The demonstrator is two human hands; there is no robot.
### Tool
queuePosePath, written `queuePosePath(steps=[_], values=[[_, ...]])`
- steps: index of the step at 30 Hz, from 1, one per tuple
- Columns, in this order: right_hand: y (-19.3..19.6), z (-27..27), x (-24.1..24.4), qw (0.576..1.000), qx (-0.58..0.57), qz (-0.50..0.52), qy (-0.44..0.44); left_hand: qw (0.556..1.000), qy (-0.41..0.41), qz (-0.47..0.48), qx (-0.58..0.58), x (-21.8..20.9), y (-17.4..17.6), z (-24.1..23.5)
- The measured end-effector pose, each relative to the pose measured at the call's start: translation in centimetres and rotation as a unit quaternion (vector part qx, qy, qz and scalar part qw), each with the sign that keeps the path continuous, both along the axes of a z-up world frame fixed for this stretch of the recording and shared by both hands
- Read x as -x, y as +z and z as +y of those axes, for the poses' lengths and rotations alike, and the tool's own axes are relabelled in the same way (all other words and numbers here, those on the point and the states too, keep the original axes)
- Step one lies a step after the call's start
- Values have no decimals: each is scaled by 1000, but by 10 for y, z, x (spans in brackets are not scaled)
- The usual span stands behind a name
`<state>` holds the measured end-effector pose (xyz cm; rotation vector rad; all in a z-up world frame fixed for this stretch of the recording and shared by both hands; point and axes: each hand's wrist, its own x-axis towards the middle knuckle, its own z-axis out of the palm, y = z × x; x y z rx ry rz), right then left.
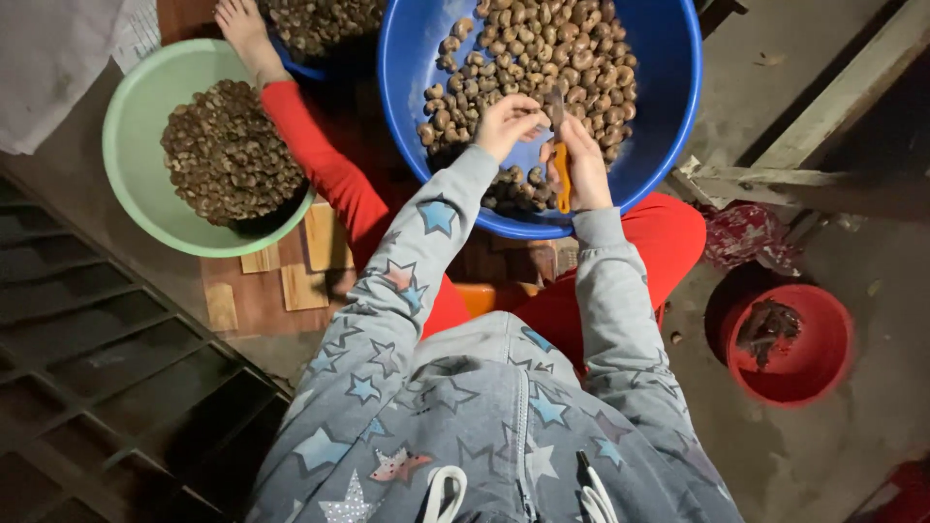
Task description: The person sits on the floor and uses a small knife to peel the outer shells of nuts. They pick up nuts from a large blue basin, remove the shells, and place the peeled nuts into a green basin while discarding the shells into a red bowl.
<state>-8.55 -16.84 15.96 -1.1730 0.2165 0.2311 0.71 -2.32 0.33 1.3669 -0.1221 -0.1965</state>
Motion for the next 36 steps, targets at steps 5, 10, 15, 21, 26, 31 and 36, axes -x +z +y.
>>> queuePosePath(steps=[5, 10, 15, 21, 26, 31, 36], values=[[40, 13, 8, 998, -42, -4, 43, 958, -50, 181, 217, 8, 45, 14], [14, 0, 2, 997, -80, 5, 14, 939, -59, 230, 248, 14, 86, 28], [22, 11, 9, 998, -36, -29, 53, 935, -36, 246, 253, 14, 77, 26], [14, 6, 6, 997, -75, -11, 13, 930, -36, 258, 260, 19, 100, 28], [0, 13, 8, 998, -1, -57, 18, 942, -48, 226, 242, 14, 64, 20], [-22, -1, 1, 997, -6, -66, -39, 952, -49, 203, 225, 18, 90, 23], [-20, 4, 0, 997, 18, -74, 13, 964, -42, 157, 211, 16, 67, 18]])
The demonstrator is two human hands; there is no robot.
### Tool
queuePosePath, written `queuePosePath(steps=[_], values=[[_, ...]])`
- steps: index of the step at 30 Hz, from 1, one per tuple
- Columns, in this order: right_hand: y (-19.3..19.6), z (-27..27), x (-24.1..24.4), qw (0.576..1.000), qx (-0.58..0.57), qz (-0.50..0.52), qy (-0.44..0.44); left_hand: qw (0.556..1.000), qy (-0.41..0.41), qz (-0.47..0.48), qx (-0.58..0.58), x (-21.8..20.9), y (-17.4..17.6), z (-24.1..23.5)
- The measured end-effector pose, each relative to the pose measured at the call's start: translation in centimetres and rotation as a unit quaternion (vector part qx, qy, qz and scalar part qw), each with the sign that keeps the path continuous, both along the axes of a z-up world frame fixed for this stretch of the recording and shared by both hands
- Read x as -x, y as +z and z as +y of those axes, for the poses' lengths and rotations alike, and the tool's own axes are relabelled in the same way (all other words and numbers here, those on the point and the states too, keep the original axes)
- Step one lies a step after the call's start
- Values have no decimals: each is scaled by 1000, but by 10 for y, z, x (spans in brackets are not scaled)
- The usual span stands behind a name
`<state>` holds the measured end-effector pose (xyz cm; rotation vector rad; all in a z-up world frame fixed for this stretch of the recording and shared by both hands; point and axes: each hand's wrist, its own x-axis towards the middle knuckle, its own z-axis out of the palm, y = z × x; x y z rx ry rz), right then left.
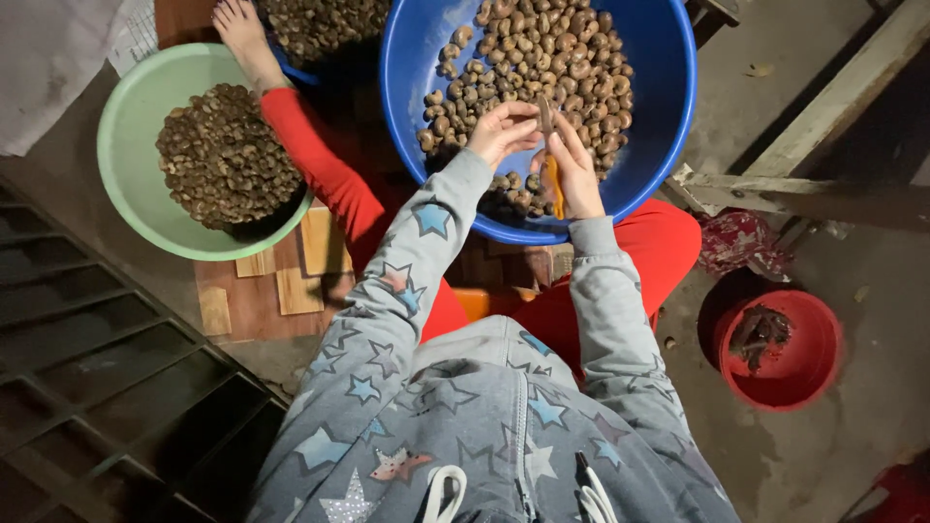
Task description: The person sits on the floor and uses a small knife to peel the outer shells of nuts. They pick up nuts from a large blue basin, remove the shells, and place the peeled nuts into a green basin while discarding the shells into a red bowl.
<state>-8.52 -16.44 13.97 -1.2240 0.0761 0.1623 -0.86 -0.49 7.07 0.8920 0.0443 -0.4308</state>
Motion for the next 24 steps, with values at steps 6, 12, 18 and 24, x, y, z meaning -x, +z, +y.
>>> queuePosePath(steps=[6, 12, 18, 24], values=[[-2, -10, 0, 998, -48, 30, -41, 999, 8, -35, -9, -3, 9, 0], [54, 5, 11, 993, -60, 97, 14, 999, -21, -26, -24, -4, 7, 3], [49, 1, 18, 987, 140, 60, -51, 988, -120, -87, -43, -4, 9, -3], [133, -57, 96, 924, 363, -89, -79, 908, -220, -138, -330, 9, 4, -13]])
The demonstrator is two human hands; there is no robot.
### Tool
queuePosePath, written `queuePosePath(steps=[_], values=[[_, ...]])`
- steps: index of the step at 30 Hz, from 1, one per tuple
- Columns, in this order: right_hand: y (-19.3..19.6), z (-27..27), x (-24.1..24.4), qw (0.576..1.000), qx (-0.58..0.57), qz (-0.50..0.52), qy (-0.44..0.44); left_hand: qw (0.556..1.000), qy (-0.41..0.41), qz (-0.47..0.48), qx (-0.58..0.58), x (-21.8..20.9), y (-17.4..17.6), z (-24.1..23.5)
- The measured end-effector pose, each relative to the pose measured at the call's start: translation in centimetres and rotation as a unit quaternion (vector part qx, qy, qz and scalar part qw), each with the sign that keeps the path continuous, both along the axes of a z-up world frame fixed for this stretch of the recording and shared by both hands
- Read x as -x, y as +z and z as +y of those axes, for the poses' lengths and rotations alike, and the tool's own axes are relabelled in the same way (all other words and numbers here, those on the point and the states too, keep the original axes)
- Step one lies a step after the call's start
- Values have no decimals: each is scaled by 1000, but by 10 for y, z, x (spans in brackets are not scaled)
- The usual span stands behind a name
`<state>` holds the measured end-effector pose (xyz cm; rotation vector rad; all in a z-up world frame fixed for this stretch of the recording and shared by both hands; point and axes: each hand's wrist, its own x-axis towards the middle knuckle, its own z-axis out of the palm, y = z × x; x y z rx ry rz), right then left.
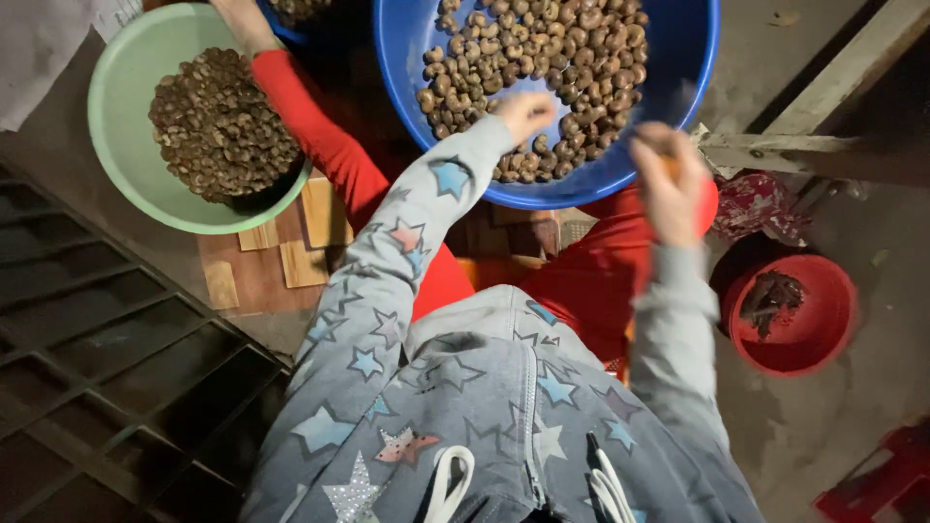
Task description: The person sits on the floor and uses a small knife to peel the outer shells of nuts. They pick up nuts from a large blue basin, remove the shells, and place the peeled nuts into a green basin while discarding the shells into a red bowl.
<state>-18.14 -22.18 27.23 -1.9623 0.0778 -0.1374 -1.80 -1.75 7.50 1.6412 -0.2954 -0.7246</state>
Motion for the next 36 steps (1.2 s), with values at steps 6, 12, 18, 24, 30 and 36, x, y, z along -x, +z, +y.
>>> queuePosePath(steps=[6, 12, 18, 24, 30, 36], values=[[-6, -126, 160, 973, -7, 203, -107, 805, -260, -304, -438, 11, -84, -34], [-137, -151, 239, 880, -19, 428, -204, 788, -326, -232, -468, 0, -68, -33], [-61, -110, 101, 959, 109, -11, -261, 956, 20, -260, -137, -17, -43, -11], [-3, 57, -55, 970, -216, 87, -64, 825, 321, 272, 378, -5, 29, 20], [-71, 100, -95, 904, -397, 153, 46, 802, 274, 156, 508, -22, -55, 13], [-75, 86, -91, 909, -379, 172, 32, 825, 260, 170, 473, -12, -29, 13]])
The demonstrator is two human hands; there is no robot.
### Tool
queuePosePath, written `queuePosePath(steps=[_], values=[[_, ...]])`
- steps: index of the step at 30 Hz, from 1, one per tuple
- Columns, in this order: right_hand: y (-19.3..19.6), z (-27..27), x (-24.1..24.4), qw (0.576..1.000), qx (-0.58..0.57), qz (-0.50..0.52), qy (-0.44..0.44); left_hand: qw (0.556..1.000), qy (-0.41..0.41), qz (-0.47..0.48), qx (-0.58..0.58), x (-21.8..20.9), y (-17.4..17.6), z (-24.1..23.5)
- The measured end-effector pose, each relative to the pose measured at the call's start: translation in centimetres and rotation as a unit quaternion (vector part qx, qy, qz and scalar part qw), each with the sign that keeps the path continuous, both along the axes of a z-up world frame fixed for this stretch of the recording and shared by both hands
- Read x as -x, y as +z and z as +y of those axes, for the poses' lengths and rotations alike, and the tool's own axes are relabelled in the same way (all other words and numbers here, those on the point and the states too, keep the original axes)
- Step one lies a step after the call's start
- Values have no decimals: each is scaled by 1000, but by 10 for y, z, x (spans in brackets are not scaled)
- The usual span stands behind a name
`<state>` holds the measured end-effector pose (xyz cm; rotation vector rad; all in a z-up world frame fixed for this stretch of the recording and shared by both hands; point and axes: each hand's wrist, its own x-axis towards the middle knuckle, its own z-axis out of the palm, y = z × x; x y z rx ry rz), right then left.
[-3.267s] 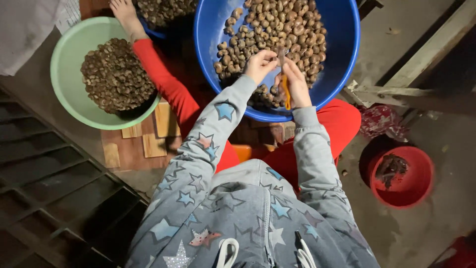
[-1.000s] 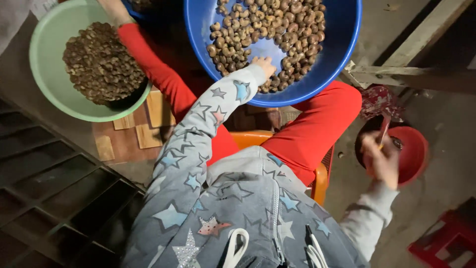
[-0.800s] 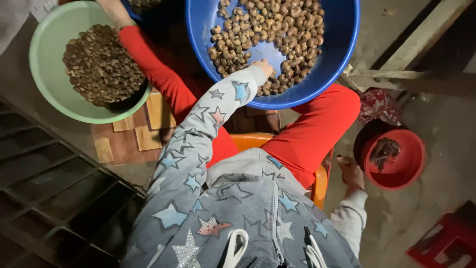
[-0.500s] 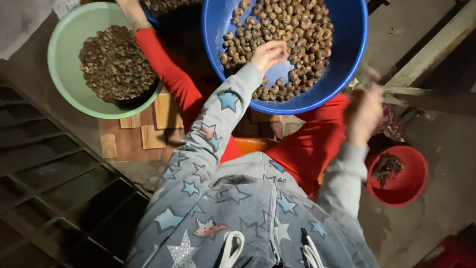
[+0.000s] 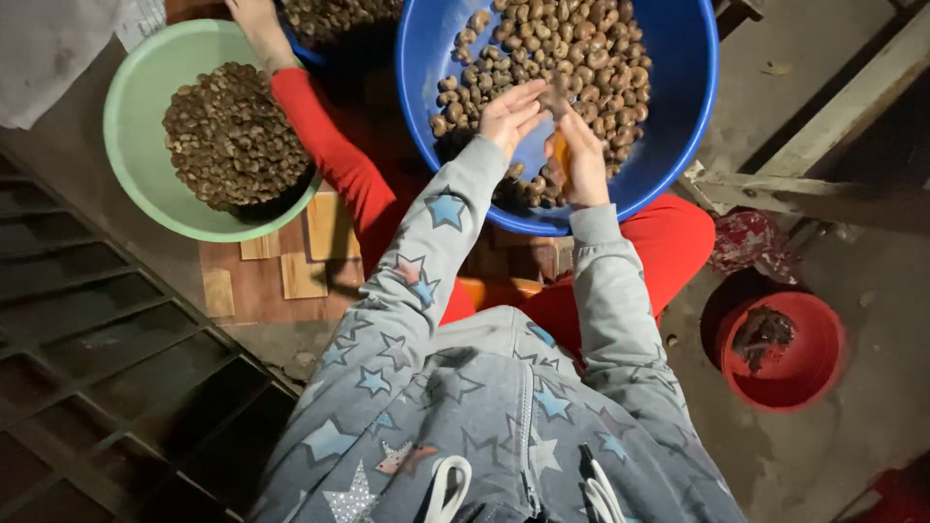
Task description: The person sits on the floor and uses a small knife to peel the outer shells of nuts. They pick up nuts from a large blue basin, remove the shells, and place the peeled nuts into a green basin while discarding the shells into a red bowl.
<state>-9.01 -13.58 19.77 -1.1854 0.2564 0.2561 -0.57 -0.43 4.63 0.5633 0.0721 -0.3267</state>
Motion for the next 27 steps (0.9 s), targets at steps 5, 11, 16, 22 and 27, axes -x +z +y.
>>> queuePosePath(steps=[5, 11, 16, 22, 27], values=[[-18, -3, -3, 999, -13, -42, 27, 991, 20, 22, -127, 4, 21, 3], [-5, -4, 0, 999, -40, 1, -26, 993, 13, -1, -121, 0, 5, -2], [-7, -3, 1, 999, -16, -4, -32, 996, 45, -9, -73, 1, 4, 0], [-30, 2, 1, 977, 180, -113, -16, 991, -12, -4, -133, 3, 7, -7], [-23, 2, 3, 989, 125, -79, 3, 994, -37, -16, -99, 11, 36, 2]])
